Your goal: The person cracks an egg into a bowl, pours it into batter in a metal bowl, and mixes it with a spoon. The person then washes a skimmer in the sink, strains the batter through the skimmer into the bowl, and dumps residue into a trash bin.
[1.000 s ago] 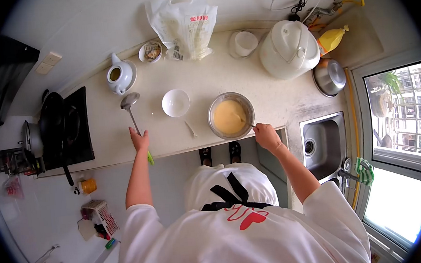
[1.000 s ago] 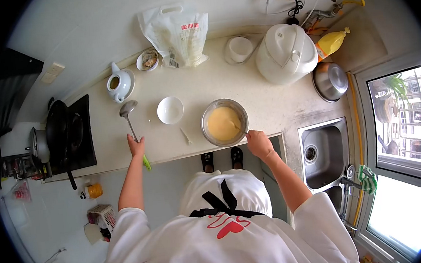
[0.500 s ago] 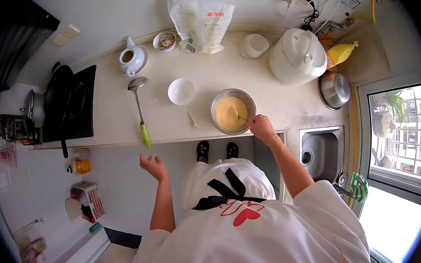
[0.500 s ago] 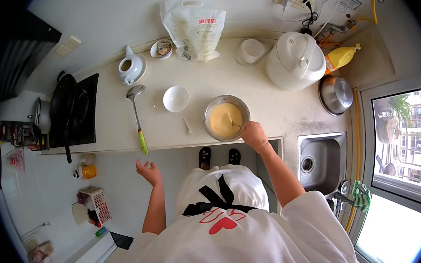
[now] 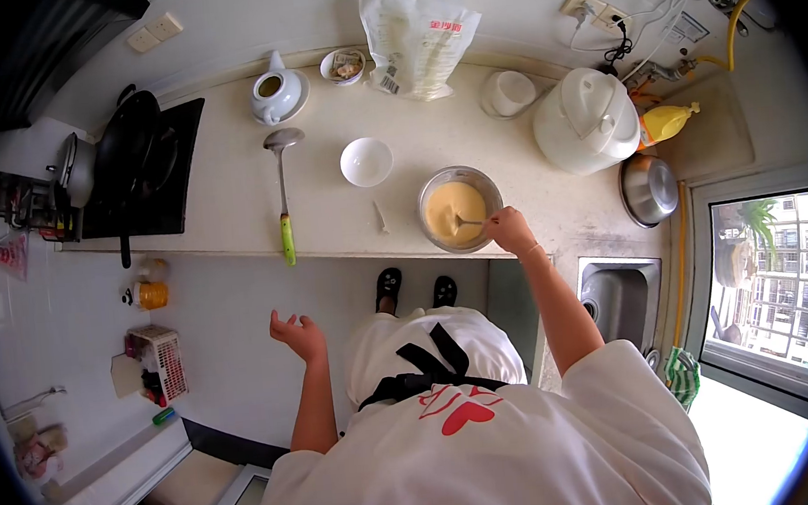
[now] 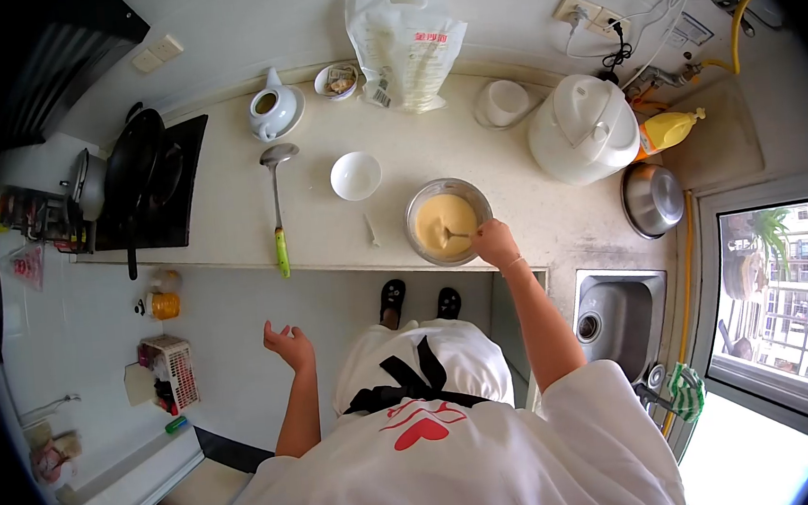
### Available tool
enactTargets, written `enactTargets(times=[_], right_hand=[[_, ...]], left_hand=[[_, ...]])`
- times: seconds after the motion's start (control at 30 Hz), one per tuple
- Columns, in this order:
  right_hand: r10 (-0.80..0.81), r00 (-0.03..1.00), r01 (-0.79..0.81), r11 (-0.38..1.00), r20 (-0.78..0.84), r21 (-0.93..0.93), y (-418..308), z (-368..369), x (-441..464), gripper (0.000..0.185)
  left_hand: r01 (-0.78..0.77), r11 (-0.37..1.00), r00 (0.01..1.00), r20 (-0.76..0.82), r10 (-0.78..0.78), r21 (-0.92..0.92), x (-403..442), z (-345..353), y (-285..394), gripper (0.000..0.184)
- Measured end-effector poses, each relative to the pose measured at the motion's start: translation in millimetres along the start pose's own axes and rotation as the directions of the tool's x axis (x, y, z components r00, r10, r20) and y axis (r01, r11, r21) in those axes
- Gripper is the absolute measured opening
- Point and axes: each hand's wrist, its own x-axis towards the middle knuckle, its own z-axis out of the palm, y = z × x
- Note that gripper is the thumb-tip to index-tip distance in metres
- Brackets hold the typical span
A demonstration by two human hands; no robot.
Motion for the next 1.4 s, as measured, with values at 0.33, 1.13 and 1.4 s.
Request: enactTargets(times=[0.33, 1.13, 1.4], right_hand=[[0.04, 0.999, -0.041, 0.997, -0.019, -0.073, 14.9, -4.6, -17.3, 0.031], [-0.059, 0.986, 0.053, 0.998, -0.153, -0.042, -19.4, 11.7, -24.5, 0.025], [0.027, 0.996, -0.031, 0.999, -0.089, -0.043, -17.6, 2.3, -41.6, 0.026]], left_hand=[[0.015, 1.0, 0.999, 0.036, -0.015, 0.004, -2.2, 8.2, -28.1, 0.058], [0.074, 0.992, 0.997, -0.015, -0.073, 0.105, 5.0, 9.5, -40.7, 0.07], [0.095, 0.991, 0.995, 0.032, -0.098, 0.094, 12.6, 19.4, -44.7, 0.071]])
